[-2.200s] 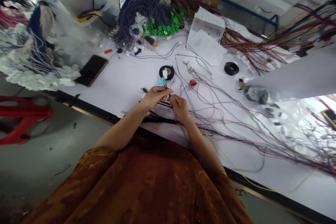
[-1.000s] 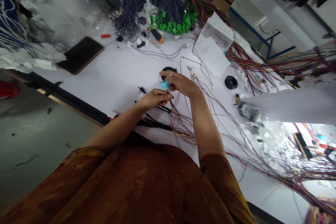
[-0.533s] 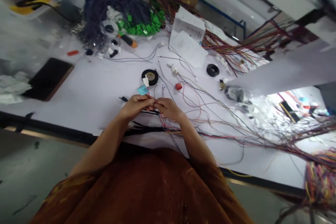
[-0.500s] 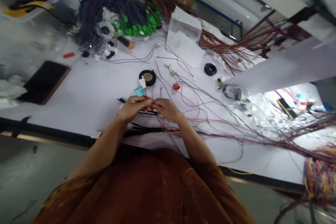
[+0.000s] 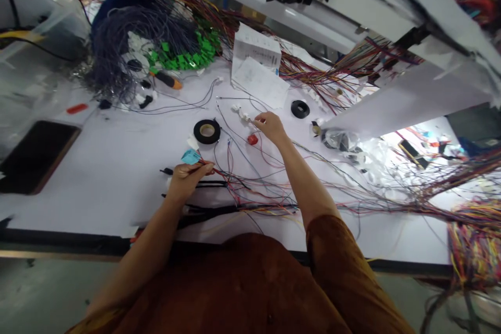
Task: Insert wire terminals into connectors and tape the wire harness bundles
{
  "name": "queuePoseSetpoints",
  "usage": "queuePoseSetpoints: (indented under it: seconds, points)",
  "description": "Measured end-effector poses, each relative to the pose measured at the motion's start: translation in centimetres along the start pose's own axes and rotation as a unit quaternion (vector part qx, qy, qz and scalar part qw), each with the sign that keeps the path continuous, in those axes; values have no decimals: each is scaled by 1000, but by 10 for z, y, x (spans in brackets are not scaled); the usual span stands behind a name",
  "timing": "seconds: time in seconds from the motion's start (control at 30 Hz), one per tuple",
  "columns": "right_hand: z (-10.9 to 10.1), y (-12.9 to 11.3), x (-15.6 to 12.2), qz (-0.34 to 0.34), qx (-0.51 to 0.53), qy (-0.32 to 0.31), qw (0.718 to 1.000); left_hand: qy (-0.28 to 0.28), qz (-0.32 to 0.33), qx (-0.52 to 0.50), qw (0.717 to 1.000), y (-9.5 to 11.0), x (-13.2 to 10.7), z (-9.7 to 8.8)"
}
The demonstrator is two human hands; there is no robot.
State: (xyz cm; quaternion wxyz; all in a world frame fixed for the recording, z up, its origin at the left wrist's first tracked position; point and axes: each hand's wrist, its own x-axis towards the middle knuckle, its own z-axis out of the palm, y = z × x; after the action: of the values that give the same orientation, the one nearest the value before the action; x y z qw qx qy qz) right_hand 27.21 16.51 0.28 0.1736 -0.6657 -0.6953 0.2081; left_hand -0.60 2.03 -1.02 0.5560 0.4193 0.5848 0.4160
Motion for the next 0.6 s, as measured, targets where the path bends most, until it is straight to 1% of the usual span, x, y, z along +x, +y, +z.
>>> queuePoseSetpoints:
  seconds: [0.1, 0.17, 0.27, 0.33, 0.4, 0.47, 0.53, 0.6]
  points:
    - [12, -11, 16, 38, -18, -31, 999, -2, -8, 3, 1000, 4, -1, 1]
    - [15, -12, 24, 38, 19, -28, 999, -1, -14, -3, 1000, 5, -1, 1]
    - [12, -4, 29, 51, 100, -8, 994, 0, -25, -16, 1000, 5, 0, 1]
    - [8, 2, 29, 69, 119, 3, 990, -2, -30, -28, 999, 4, 0, 1]
    - [5, 5, 28, 71, 98, 20, 992, -7, -36, -36, 999, 3, 0, 1]
    - [7, 2, 30, 57, 48, 22, 997, -9, -41, -36, 998, 3, 0, 1]
    - [11, -2, 34, 56, 2, -11, 998, -8, -39, -32, 999, 3, 0, 0]
    - [14, -7, 40, 64, -12, -42, 997, -12, -35, -29, 999, 2, 0, 0]
